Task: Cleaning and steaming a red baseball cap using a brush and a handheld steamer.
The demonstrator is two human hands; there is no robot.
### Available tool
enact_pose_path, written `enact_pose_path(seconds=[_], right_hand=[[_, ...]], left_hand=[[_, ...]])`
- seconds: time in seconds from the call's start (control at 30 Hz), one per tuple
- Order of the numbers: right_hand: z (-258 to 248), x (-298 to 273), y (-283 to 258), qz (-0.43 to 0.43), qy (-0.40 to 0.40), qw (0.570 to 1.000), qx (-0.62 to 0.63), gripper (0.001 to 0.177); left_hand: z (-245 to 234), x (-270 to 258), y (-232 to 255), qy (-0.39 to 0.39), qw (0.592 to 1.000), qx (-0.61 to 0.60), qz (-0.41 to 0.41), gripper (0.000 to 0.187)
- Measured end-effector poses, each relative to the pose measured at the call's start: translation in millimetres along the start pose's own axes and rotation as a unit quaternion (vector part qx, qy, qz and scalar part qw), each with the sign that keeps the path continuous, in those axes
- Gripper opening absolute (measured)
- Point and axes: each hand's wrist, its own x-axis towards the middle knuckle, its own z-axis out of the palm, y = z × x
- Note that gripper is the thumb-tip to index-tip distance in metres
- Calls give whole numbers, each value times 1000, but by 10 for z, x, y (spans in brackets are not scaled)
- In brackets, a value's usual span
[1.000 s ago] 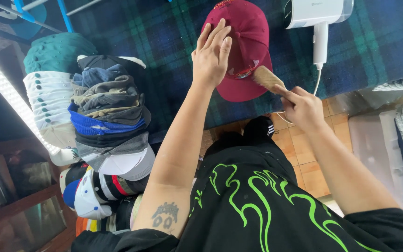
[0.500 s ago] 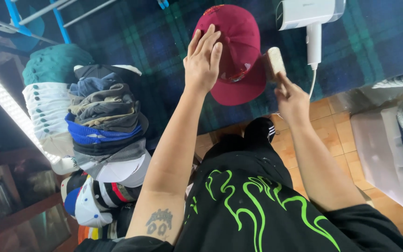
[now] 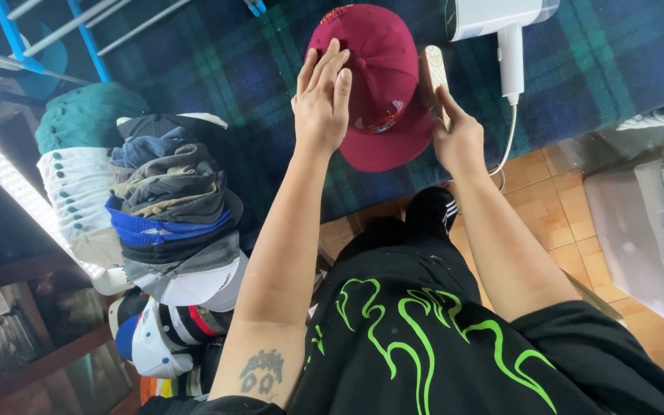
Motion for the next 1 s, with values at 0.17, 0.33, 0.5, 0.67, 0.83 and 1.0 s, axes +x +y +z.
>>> enact_pose_path(seconds=[0.17, 0.33, 0.5, 0.67, 0.83, 1.0], right_hand=[[-114, -599, 143, 15, -26, 1000, 7, 57], [-227, -1242, 828, 69, -69, 995, -14, 58], [-410, -1234, 246, 147, -32, 978, 143, 60], [-202, -541, 63, 113, -104, 983, 99, 60], [-158, 190, 43, 42, -97, 994, 29, 58], [-29, 36, -159, -6, -30, 993, 115, 54]], left_hand=[[-53, -5, 19, -7, 1000, -9, 0, 63], [-50, -13, 13, 1, 1000, -14, 2, 61], [63, 0, -76, 26, 999, -4, 19, 58], [62, -1, -53, 37, 999, 6, 17, 56], [100, 9, -126, 41, 999, -6, 35, 55], [123, 69, -130, 52, 997, -22, 45, 60]])
